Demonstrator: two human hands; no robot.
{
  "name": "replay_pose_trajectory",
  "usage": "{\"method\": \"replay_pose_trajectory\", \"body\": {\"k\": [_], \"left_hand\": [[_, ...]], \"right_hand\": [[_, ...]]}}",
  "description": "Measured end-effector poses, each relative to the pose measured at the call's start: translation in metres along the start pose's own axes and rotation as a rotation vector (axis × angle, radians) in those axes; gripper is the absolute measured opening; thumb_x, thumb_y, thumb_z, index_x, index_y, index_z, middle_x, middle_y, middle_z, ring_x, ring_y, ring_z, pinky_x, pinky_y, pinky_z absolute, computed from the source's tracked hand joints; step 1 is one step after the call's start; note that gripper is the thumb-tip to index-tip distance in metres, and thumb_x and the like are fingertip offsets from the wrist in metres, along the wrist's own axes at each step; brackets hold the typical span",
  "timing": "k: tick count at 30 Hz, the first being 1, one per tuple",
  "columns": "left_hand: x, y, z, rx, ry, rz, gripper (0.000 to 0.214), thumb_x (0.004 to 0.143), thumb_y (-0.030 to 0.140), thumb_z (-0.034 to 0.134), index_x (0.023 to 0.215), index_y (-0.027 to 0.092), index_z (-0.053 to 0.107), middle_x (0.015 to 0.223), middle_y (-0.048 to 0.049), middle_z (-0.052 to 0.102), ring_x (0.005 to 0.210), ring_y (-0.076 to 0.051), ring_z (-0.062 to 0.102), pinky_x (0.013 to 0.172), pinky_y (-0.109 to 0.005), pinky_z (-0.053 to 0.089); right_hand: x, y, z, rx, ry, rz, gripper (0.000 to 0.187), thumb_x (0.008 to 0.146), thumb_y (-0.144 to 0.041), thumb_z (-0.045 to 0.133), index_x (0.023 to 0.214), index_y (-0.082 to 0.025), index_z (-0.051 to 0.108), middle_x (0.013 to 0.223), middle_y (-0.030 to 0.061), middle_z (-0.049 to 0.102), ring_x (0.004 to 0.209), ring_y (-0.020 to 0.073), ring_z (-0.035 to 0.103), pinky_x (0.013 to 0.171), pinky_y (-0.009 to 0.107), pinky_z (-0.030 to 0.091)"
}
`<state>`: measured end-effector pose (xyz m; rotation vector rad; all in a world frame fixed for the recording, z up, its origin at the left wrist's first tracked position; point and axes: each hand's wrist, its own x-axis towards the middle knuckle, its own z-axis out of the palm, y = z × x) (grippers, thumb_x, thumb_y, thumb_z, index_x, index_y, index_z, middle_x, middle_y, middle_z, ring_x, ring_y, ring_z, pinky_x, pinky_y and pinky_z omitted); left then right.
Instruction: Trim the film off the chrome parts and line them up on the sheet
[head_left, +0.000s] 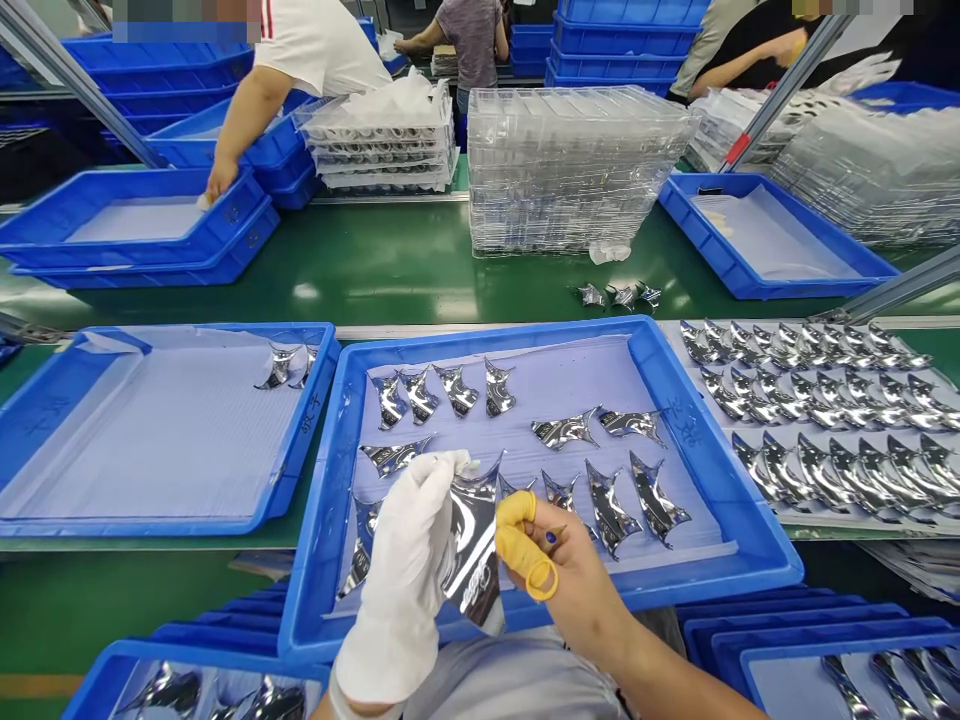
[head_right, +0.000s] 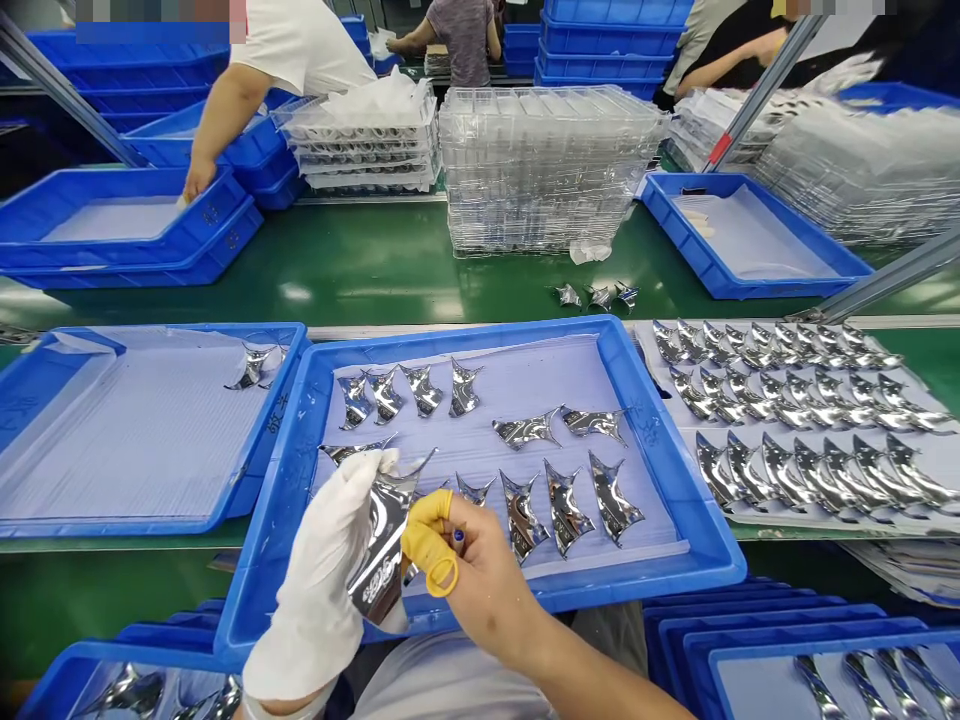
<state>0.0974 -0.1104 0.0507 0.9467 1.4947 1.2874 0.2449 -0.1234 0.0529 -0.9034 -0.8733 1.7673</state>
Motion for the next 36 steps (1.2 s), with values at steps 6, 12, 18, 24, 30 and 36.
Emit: {"method": "replay_pose_trajectory", "body": {"k": [6, 12, 18, 24, 30, 36], "left_hand": [[0.003, 0.015, 0.005, -0.190, 0.086, -0.086, 0.034, 0.077, 0.053, 0.085, 0.089, 0.023, 0.074, 0.097, -0.0012, 0.079, 0.092, -0.018, 0.073, 0.082, -0.025, 0.058], [0.000, 0.010, -0.004, -0.158, 0.096, -0.013, 0.031, 0.076, 0.051, 0.087, 0.086, 0.024, 0.075, 0.095, -0.0022, 0.080, 0.101, -0.024, 0.074, 0.096, -0.036, 0.057], [-0.004, 0.014, -0.007, -0.092, 0.010, 0.388, 0.008, 0.088, 0.034, 0.078, 0.084, 0.028, 0.077, 0.083, 0.0021, 0.077, 0.082, -0.019, 0.071, 0.110, -0.049, 0.050], [-0.013, 0.023, -0.002, -0.083, 0.043, 0.454, 0.003, 0.088, 0.038, 0.078, 0.087, 0.037, 0.081, 0.080, 0.0051, 0.076, 0.081, -0.019, 0.067, 0.118, -0.052, 0.042], [-0.005, 0.016, -0.006, -0.136, 0.076, 0.095, 0.017, 0.079, 0.045, 0.085, 0.085, 0.030, 0.081, 0.092, 0.0000, 0.081, 0.101, -0.026, 0.071, 0.116, -0.051, 0.045], [0.007, 0.012, -0.010, -0.037, 0.030, -0.010, 0.024, 0.085, 0.050, 0.075, 0.087, 0.026, 0.080, 0.093, -0.0022, 0.082, 0.103, -0.029, 0.073, 0.114, -0.048, 0.047]], "right_hand": [[-0.004, 0.007, -0.008, 0.009, -0.056, -0.005, 0.032, 0.089, -0.041, 0.082, 0.076, -0.020, 0.062, 0.060, -0.0092, 0.033, 0.052, 0.0078, 0.020, 0.047, 0.025, 0.017], [-0.005, 0.007, -0.010, -0.068, -0.088, -0.048, 0.036, 0.094, -0.049, 0.075, 0.078, -0.020, 0.063, 0.059, -0.0085, 0.035, 0.053, 0.0088, 0.022, 0.048, 0.026, 0.020], [0.002, 0.006, -0.012, -0.236, -0.089, -0.147, 0.038, 0.097, -0.048, 0.069, 0.072, -0.020, 0.061, 0.061, -0.0062, 0.040, 0.055, 0.0104, 0.029, 0.052, 0.026, 0.027], [0.004, 0.006, -0.015, -0.374, -0.065, -0.250, 0.043, 0.098, -0.050, 0.066, 0.066, -0.022, 0.058, 0.062, -0.0039, 0.045, 0.059, 0.0136, 0.037, 0.057, 0.028, 0.034], [0.000, 0.006, -0.013, -0.468, -0.037, -0.392, 0.030, 0.099, -0.036, 0.067, 0.072, -0.022, 0.066, 0.066, -0.0004, 0.058, 0.061, 0.0156, 0.047, 0.059, 0.030, 0.040], [0.000, 0.002, -0.004, -0.355, -0.054, -0.171, 0.035, 0.094, -0.040, 0.072, 0.067, -0.021, 0.058, 0.057, -0.0055, 0.045, 0.051, 0.0109, 0.037, 0.049, 0.025, 0.032]]}}
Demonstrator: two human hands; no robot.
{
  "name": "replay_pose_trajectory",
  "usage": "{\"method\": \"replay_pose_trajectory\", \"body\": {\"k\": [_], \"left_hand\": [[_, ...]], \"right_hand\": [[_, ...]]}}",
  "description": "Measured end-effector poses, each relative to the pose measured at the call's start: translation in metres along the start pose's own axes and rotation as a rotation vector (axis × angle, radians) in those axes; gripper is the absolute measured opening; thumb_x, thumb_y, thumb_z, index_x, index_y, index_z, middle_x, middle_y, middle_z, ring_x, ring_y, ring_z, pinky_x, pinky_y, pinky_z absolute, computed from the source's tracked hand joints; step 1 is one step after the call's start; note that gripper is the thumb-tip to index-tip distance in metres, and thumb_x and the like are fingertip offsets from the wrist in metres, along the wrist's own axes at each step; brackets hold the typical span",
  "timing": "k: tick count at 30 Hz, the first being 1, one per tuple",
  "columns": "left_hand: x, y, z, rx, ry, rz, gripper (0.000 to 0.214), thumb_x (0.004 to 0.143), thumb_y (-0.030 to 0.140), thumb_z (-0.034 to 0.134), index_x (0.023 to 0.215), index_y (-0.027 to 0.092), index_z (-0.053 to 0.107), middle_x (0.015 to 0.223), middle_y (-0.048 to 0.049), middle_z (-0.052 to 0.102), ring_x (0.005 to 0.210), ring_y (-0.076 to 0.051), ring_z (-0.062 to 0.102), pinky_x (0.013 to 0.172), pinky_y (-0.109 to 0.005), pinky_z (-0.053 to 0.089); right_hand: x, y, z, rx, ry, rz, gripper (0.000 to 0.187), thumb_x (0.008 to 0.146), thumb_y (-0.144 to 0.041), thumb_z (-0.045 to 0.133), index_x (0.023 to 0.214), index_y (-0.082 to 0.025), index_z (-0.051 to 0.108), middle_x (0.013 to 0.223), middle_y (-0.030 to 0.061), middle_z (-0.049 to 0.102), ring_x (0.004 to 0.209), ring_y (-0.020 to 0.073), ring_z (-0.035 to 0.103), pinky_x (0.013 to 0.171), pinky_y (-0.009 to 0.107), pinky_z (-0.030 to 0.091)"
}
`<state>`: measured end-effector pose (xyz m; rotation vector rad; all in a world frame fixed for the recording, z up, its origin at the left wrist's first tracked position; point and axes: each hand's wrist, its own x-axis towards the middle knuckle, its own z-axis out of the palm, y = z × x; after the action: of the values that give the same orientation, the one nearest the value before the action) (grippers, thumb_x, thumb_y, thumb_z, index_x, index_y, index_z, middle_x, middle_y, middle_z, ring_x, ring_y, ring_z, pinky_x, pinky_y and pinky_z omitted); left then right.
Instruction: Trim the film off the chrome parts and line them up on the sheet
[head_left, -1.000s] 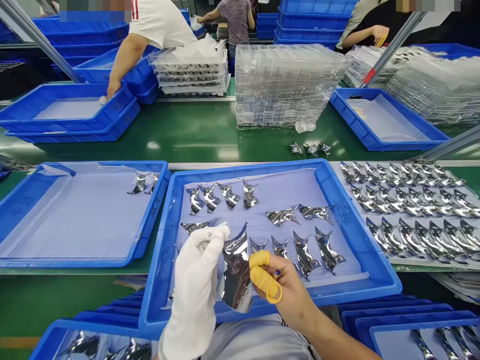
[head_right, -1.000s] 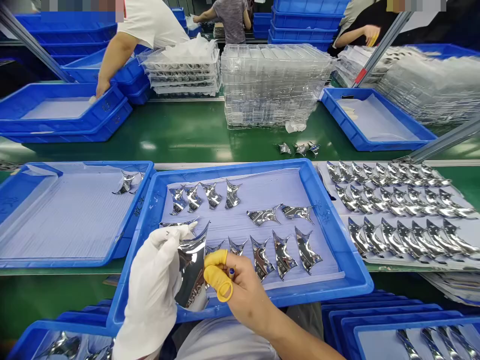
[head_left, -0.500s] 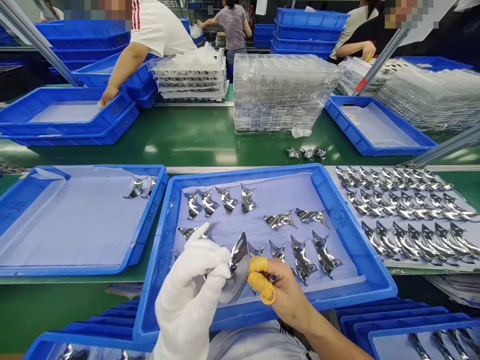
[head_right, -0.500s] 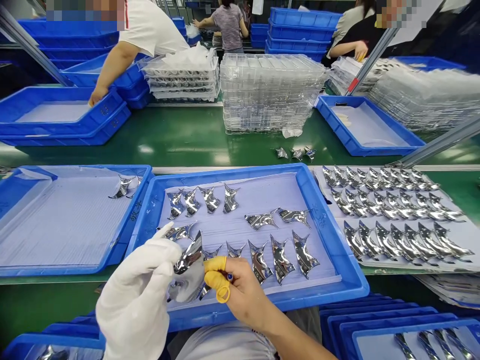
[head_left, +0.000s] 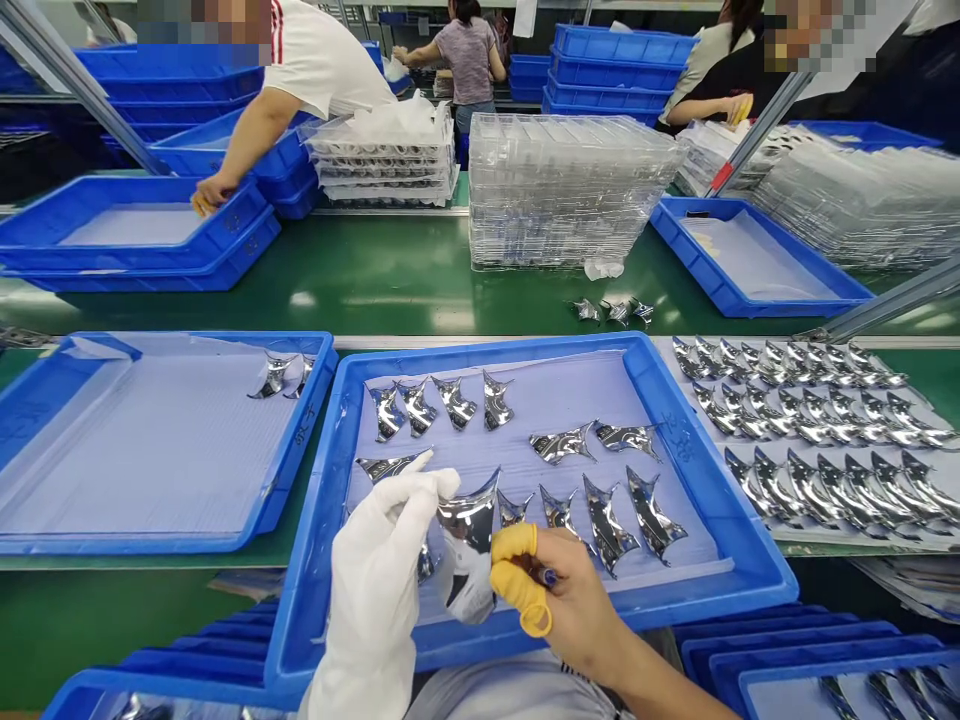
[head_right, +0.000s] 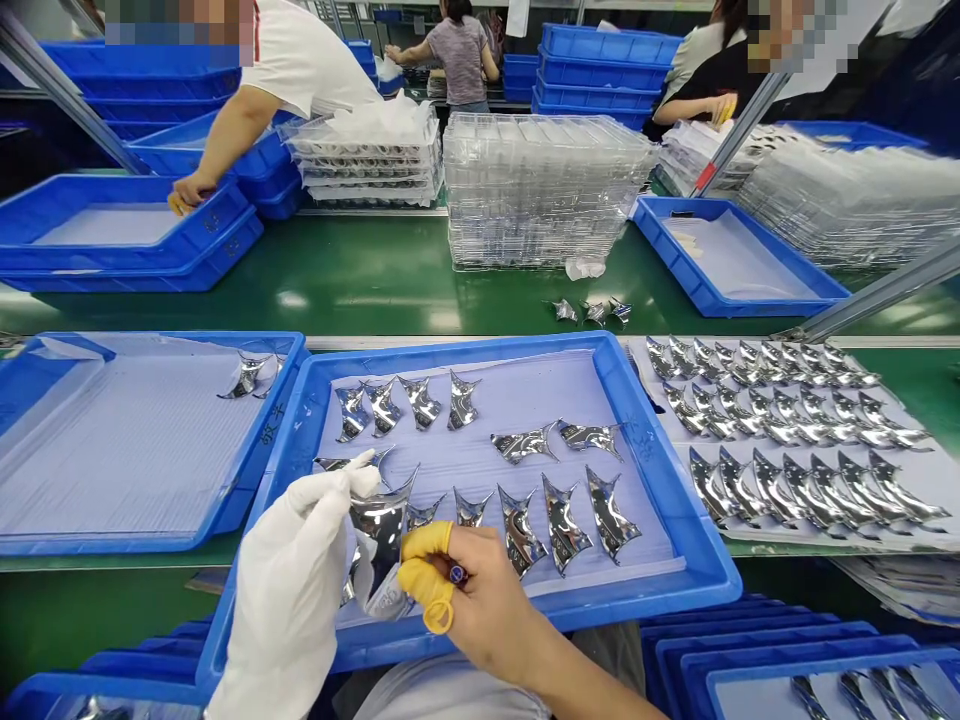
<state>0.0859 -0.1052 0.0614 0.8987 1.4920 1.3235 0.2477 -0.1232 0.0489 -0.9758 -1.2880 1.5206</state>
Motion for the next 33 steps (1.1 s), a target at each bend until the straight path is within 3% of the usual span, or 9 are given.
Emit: {"method": "replay_pose_trajectory", "body": {"k": [5, 7, 11, 15, 18, 22, 27, 29, 33], "left_hand": [[0.015, -0.003, -0.013, 0.261, -0.038, 0.123, 0.032, 0.093, 0.053, 0.065, 0.097, 0.025, 0.080, 0.106, -0.0035, 0.082, 0.107, -0.027, 0.072, 0.115, -0.043, 0.043], [0.020, -0.003, -0.018, 0.276, 0.010, 0.085, 0.038, 0.091, 0.058, 0.066, 0.102, 0.024, 0.079, 0.112, -0.0047, 0.080, 0.112, -0.028, 0.070, 0.111, -0.043, 0.046], [0.025, -0.002, -0.024, 0.247, 0.051, 0.007, 0.046, 0.086, 0.064, 0.069, 0.106, 0.023, 0.077, 0.113, -0.0056, 0.080, 0.113, -0.030, 0.070, 0.106, -0.043, 0.049], [0.025, -0.005, -0.023, 0.241, 0.000, -0.045, 0.051, 0.081, 0.067, 0.072, 0.106, 0.023, 0.078, 0.116, -0.0067, 0.079, 0.115, -0.031, 0.070, 0.108, -0.045, 0.049], [0.023, -0.009, -0.022, 0.242, -0.047, -0.074, 0.052, 0.080, 0.068, 0.073, 0.108, 0.024, 0.077, 0.118, -0.0075, 0.079, 0.119, -0.032, 0.068, 0.111, -0.047, 0.047], [0.023, -0.011, -0.023, 0.243, -0.072, -0.049, 0.051, 0.084, 0.067, 0.070, 0.111, 0.025, 0.076, 0.121, -0.0073, 0.078, 0.122, -0.032, 0.067, 0.114, -0.048, 0.045], [0.023, -0.011, -0.021, 0.273, -0.109, -0.030, 0.048, 0.086, 0.065, 0.068, 0.112, 0.025, 0.075, 0.121, -0.0065, 0.078, 0.121, -0.031, 0.068, 0.114, -0.047, 0.044], [0.021, -0.011, -0.017, 0.264, -0.104, -0.021, 0.045, 0.088, 0.063, 0.068, 0.112, 0.025, 0.074, 0.120, -0.0056, 0.079, 0.120, -0.030, 0.069, 0.114, -0.045, 0.044], [0.018, -0.013, -0.015, 0.225, -0.106, 0.001, 0.045, 0.087, 0.062, 0.069, 0.112, 0.025, 0.074, 0.120, -0.0060, 0.079, 0.119, -0.030, 0.070, 0.111, -0.044, 0.048]], "right_hand": [[0.011, 0.003, -0.016, -0.019, 0.010, 0.135, 0.030, 0.089, -0.041, 0.070, 0.071, -0.021, 0.058, 0.063, -0.0044, 0.047, 0.056, 0.0112, 0.039, 0.051, 0.023, 0.036], [0.024, 0.002, -0.034, -0.247, 0.027, 0.141, 0.021, 0.092, -0.035, 0.062, 0.077, -0.020, 0.061, 0.066, -0.0028, 0.054, 0.058, 0.0122, 0.046, 0.053, 0.023, 0.040], [0.062, -0.006, -0.074, -1.015, 0.050, 0.273, 0.020, 0.098, -0.018, 0.049, 0.093, -0.019, 0.069, 0.077, 0.0011, 0.072, 0.070, 0.0159, 0.066, 0.067, 0.024, 0.049], [0.105, -0.002, -0.095, -1.314, 0.149, 0.354, 0.020, 0.101, -0.016, 0.052, 0.105, -0.015, 0.072, 0.095, 0.0111, 0.078, 0.092, 0.0254, 0.073, 0.082, 0.035, 0.051], [0.131, 0.008, -0.099, -1.472, 0.170, 0.419, 0.022, 0.104, -0.029, 0.063, 0.119, -0.014, 0.069, 0.115, 0.0113, 0.074, 0.102, 0.0259, 0.072, 0.090, 0.044, 0.057], [0.142, 0.014, -0.101, -1.577, 0.151, 0.437, 0.033, 0.103, -0.037, 0.067, 0.129, -0.016, 0.065, 0.126, 0.0101, 0.070, 0.107, 0.0259, 0.071, 0.093, 0.048, 0.060], [0.123, 0.013, -0.101, -1.560, 0.048, 0.391, 0.032, 0.108, -0.039, 0.056, 0.126, -0.014, 0.067, 0.121, 0.0120, 0.074, 0.105, 0.0253, 0.072, 0.094, 0.044, 0.056], [0.113, 0.016, -0.097, -1.516, -0.027, 0.380, 0.031, 0.106, -0.040, 0.060, 0.120, -0.014, 0.070, 0.118, 0.0130, 0.076, 0.103, 0.0259, 0.073, 0.090, 0.040, 0.055], [0.097, 0.018, -0.091, -1.407, -0.055, 0.369, 0.011, 0.097, -0.018, 0.067, 0.103, -0.015, 0.075, 0.109, 0.0159, 0.079, 0.100, 0.0290, 0.075, 0.082, 0.033, 0.051]]}}
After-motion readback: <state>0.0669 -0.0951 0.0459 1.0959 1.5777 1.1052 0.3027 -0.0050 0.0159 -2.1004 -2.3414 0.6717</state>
